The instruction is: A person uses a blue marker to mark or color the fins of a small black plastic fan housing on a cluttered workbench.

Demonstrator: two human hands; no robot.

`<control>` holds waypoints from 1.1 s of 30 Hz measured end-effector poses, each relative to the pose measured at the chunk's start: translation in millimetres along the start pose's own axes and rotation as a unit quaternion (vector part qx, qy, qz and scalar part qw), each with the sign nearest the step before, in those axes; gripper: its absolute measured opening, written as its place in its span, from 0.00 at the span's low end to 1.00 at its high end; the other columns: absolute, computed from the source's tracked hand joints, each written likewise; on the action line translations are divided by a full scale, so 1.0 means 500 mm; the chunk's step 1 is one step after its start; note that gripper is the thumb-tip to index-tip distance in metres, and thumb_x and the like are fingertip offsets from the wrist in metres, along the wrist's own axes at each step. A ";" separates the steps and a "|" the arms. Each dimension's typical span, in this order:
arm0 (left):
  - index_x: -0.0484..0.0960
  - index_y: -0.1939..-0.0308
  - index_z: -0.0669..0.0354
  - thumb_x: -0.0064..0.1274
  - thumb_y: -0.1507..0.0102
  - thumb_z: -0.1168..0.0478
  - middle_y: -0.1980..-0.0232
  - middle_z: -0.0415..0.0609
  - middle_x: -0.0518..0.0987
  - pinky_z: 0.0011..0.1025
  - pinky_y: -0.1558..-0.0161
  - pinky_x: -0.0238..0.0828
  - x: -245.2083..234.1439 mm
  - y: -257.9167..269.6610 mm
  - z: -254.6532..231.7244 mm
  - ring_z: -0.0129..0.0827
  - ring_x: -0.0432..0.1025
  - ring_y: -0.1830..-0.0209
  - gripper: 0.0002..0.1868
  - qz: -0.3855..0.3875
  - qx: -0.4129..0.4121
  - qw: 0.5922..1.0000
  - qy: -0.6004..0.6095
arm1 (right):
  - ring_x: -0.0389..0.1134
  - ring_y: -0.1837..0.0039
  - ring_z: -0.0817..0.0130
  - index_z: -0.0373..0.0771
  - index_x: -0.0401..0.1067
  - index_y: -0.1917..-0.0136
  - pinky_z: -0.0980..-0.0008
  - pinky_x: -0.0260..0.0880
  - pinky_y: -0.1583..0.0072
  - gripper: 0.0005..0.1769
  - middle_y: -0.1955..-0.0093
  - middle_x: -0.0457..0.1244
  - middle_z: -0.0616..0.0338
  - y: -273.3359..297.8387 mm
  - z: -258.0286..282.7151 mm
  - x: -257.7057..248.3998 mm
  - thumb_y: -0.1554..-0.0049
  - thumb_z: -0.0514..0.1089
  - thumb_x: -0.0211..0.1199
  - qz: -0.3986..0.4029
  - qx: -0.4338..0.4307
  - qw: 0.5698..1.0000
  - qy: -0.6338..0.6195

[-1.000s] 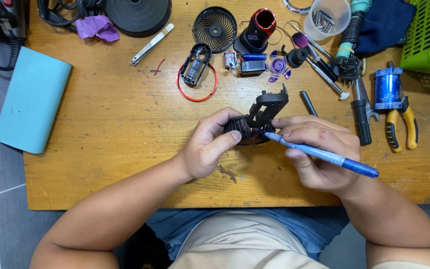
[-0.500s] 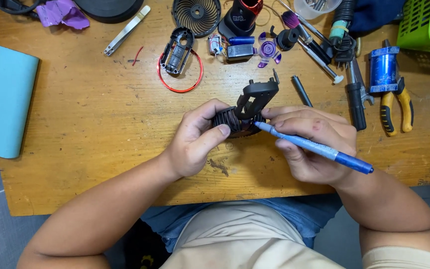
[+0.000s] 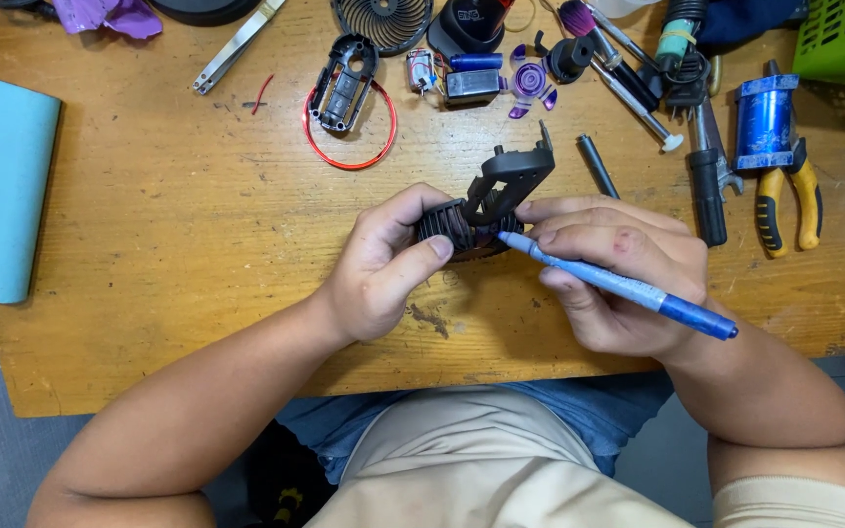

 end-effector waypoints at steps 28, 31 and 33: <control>0.80 0.42 0.61 0.50 0.23 0.58 0.52 0.41 0.79 0.31 0.47 0.68 0.003 -0.001 -0.016 0.29 0.69 0.53 0.12 0.004 -0.003 1.000 -0.016 | 0.84 0.42 0.30 0.24 0.75 0.48 0.44 0.90 0.37 0.14 0.52 0.73 0.38 -0.001 0.002 0.001 0.30 0.41 0.62 -0.004 0.007 1.000 -0.002; 0.80 0.40 0.61 0.50 0.23 0.58 0.51 0.41 0.80 0.30 0.47 0.69 0.003 0.000 -0.011 0.28 0.70 0.53 0.13 0.002 -0.009 1.000 -0.013 | 0.84 0.41 0.30 0.22 0.75 0.46 0.47 0.90 0.37 0.13 0.50 0.73 0.35 0.000 0.001 -0.001 0.29 0.39 0.62 0.000 0.013 1.000 -0.003; 0.80 0.39 0.63 0.51 0.23 0.57 0.51 0.41 0.79 0.30 0.47 0.70 0.002 0.000 -0.009 0.28 0.70 0.52 0.14 0.000 -0.009 1.000 -0.005 | 0.84 0.41 0.29 0.24 0.75 0.46 0.44 0.90 0.36 0.13 0.50 0.73 0.37 0.001 0.004 0.000 0.30 0.40 0.61 0.007 -0.001 1.000 0.000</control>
Point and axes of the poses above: each hand's wrist, its own y-axis away from the middle knuckle, its own x-axis out of the palm, z = x × y, the point moved 5 cm from there along -y, towards the middle knuckle
